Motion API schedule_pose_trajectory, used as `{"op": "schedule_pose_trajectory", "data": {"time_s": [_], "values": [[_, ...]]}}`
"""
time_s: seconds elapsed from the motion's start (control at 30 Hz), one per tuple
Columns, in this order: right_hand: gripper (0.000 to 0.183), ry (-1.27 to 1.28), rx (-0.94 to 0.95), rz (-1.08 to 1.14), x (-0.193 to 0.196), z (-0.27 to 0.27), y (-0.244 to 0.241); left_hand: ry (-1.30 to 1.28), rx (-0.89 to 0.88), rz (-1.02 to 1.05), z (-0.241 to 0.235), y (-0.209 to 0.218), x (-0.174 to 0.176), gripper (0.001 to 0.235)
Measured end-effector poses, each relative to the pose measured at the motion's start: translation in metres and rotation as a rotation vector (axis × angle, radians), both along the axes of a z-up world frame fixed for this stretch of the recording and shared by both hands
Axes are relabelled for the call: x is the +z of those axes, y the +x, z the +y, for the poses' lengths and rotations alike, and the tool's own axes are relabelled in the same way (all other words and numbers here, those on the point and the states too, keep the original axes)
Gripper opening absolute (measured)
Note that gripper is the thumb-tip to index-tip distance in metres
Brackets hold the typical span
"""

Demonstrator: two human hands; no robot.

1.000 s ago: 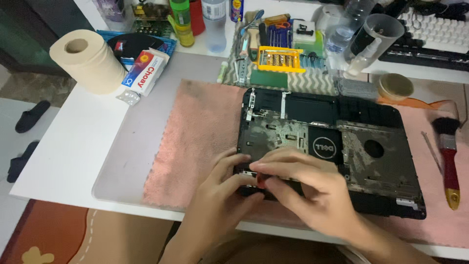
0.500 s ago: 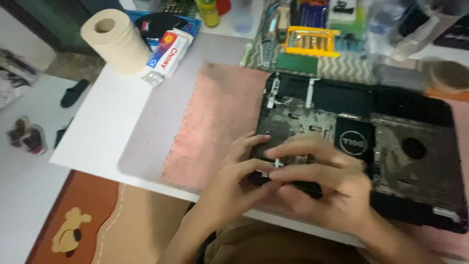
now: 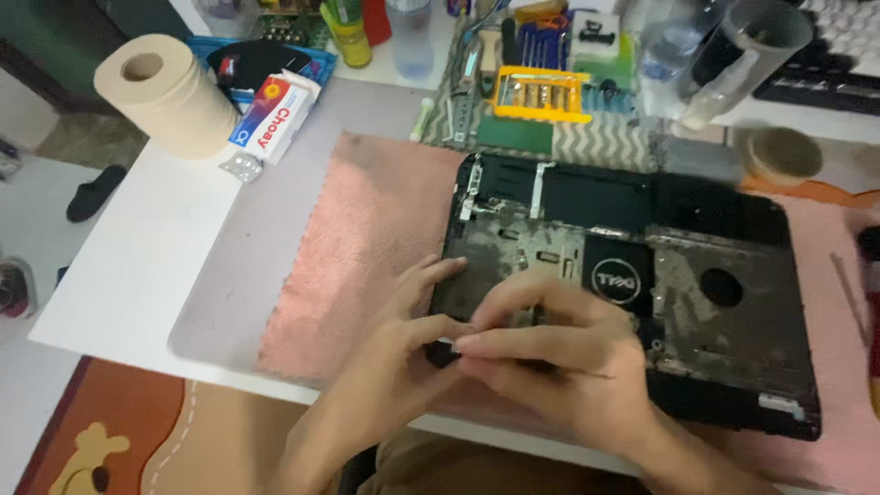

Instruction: The person uses a red screwdriver to unscrew and remove a small green circuit board from the back of a disassembled laptop. They then remove a white plastic component from the laptop chassis and place the removed parts on the table.

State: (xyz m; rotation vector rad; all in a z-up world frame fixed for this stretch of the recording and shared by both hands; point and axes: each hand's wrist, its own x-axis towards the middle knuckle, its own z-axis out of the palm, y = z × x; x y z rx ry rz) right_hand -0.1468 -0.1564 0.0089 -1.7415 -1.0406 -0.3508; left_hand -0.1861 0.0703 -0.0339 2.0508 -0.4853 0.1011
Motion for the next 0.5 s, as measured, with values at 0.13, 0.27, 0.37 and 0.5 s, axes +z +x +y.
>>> {"op": "schedule_pose_trajectory", "data": {"time_s": [0.13,0.27,0.37,0.5], "values": [[0.02,0.06,0.075,0.05,0.001,0.007,-0.004,0.108,0.01,-0.131,-0.001,0.008,-0.009,0.034],[0.031,-0.013,0.057,0.006,0.001,0.0,-0.005,0.124,-0.029,-0.138,0.004,0.015,-0.019,0.012],[0.019,0.003,-0.055,-0.005,0.003,0.006,-0.006,0.16,-0.01,-0.146,0.005,0.015,-0.022,0.012],[0.019,0.03,0.036,-0.006,0.007,0.01,-0.008,0.178,-0.011,-0.133,0.004,0.014,-0.02,0.046]]}}
